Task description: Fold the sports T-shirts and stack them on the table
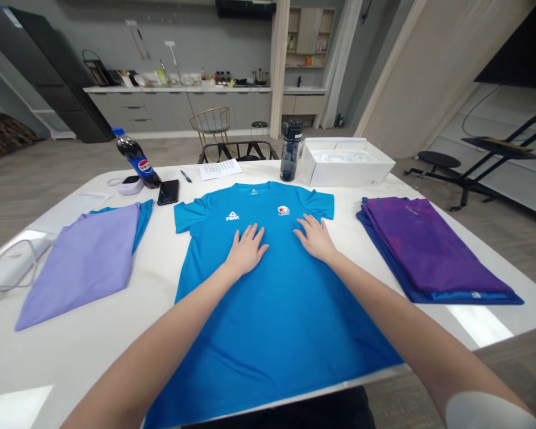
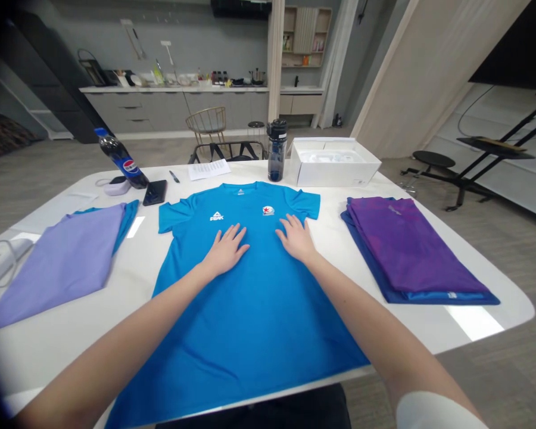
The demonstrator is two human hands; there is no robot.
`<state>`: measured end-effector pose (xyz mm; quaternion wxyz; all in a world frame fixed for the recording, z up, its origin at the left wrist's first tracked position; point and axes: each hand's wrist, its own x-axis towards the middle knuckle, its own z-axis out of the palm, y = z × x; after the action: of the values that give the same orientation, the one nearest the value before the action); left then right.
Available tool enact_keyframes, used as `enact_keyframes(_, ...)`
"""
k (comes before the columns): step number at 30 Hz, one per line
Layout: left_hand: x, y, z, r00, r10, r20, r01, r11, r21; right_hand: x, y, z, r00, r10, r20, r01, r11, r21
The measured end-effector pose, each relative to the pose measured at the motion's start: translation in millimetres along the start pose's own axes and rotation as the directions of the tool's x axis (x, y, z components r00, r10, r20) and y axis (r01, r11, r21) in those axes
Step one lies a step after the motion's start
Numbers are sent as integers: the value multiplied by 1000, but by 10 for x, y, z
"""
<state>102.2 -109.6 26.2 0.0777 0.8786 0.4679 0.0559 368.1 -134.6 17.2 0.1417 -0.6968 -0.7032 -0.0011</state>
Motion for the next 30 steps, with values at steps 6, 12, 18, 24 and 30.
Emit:
enact_keyframes(6,794,-309,-75,999,19,-44,-19,1000,5,841,548,-86,924,382,-3,-382,924,-37)
enact_keyframes(12,1821,-409,-124,995,33,-97,-37,999,-38,1243,1046,-105,875,485,-8,-485,874,-33)
enact_keyframes(18,2883,-273,-50,998,52,-41,-56,993,-104,1333,1262,33,855,516,-50,-518,855,-26)
enact_keyframes(24,3468,-265,47,993,-90,81,97,992,-83,1328,1326,81,790,601,-121,-603,797,28)
enact_keyframes(30,3578,-310,58,988,-102,116,116,986,-123,1290,1332,33,777,619,-116,-621,783,22)
